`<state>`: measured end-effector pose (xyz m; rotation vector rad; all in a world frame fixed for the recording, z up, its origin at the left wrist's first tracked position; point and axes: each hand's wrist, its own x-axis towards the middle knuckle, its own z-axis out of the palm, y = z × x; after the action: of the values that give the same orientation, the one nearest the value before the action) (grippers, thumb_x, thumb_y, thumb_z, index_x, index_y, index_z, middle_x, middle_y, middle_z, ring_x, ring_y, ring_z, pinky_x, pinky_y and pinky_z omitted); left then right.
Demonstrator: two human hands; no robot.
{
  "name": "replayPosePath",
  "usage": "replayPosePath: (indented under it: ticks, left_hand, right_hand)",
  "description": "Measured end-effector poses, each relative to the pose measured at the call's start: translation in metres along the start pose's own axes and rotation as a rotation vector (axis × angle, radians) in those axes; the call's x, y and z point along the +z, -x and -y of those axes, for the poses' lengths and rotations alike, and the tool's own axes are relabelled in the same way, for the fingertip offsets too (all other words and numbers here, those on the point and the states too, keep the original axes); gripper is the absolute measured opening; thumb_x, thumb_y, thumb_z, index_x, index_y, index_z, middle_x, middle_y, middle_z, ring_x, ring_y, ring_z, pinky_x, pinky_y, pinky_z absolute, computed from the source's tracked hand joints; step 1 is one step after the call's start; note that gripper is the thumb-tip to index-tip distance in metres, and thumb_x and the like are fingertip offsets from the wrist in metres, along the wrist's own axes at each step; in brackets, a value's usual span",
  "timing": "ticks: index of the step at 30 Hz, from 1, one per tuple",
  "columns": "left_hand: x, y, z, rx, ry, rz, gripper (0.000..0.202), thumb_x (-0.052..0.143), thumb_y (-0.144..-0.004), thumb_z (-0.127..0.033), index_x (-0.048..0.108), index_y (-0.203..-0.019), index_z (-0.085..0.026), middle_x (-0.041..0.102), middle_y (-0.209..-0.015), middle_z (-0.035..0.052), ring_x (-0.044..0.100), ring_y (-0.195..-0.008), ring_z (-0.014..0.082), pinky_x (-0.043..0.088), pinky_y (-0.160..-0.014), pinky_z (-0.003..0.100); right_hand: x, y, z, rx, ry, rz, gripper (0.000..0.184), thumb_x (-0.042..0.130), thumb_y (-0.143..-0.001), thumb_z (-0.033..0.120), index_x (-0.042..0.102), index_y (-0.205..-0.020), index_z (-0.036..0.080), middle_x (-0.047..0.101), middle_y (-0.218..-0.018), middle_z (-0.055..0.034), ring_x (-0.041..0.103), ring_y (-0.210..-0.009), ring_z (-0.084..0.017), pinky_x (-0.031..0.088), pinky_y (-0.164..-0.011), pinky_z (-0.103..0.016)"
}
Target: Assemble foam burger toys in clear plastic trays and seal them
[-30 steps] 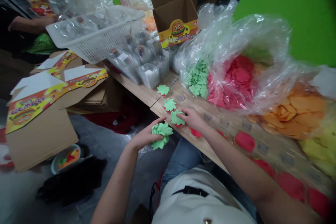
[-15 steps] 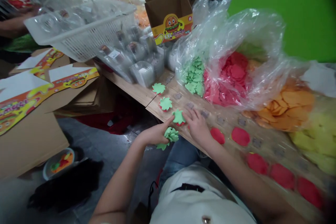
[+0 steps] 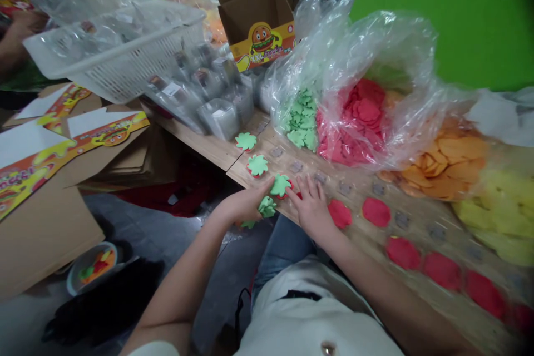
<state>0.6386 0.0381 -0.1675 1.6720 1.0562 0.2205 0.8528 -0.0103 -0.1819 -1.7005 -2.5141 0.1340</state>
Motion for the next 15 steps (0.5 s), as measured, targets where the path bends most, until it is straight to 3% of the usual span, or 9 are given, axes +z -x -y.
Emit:
replayPosePath:
  ticks: [6, 10, 15]
  left_hand:
    - [0.009, -0.006, 0.005, 0.007, 0.036, 0.063, 0.099, 0.063, -0.047, -0.007, 0.025, -0.138, -0.016, 0.062, -0.106, 0.0092, 0.06, -0.081, 0.0227, 0.041, -0.066, 0.022]
    - [-0.006, -0.002, 0.004, 0.038, 0.011, 0.164, 0.1, 0.064, -0.051, -0.011, 0.019, -0.139, -0.018, 0.057, -0.115, 0.0083, 0.059, -0.086, 0.0204, 0.042, -0.072, 0.023]
    - [-0.019, 0.011, 0.005, 0.032, -0.019, 0.216, 0.098, 0.058, -0.06, -0.012, 0.004, -0.141, -0.022, 0.058, -0.111, 0.0044, 0.058, -0.087, 0.0171, 0.042, -0.077, 0.026]
  right_hand:
    - [-0.003, -0.007, -0.001, -0.023, -0.025, -0.061, 0.04, 0.039, -0.085, 0.015, 0.05, -0.123, 0.022, 0.038, -0.137, -0.0102, 0.016, -0.133, -0.028, 0.02, -0.103, -0.047]
    - [0.001, -0.005, 0.004, -0.165, -0.027, -0.042, 0.044, 0.044, -0.084, 0.017, 0.045, -0.127, 0.026, 0.029, -0.141, -0.0107, 0.011, -0.134, -0.029, 0.017, -0.104, -0.049]
    - [0.006, -0.008, 0.005, -0.157, -0.017, -0.031, 0.046, 0.046, -0.083, 0.018, 0.043, -0.128, 0.028, 0.027, -0.143, -0.0104, 0.009, -0.134, -0.029, 0.017, -0.104, -0.049]
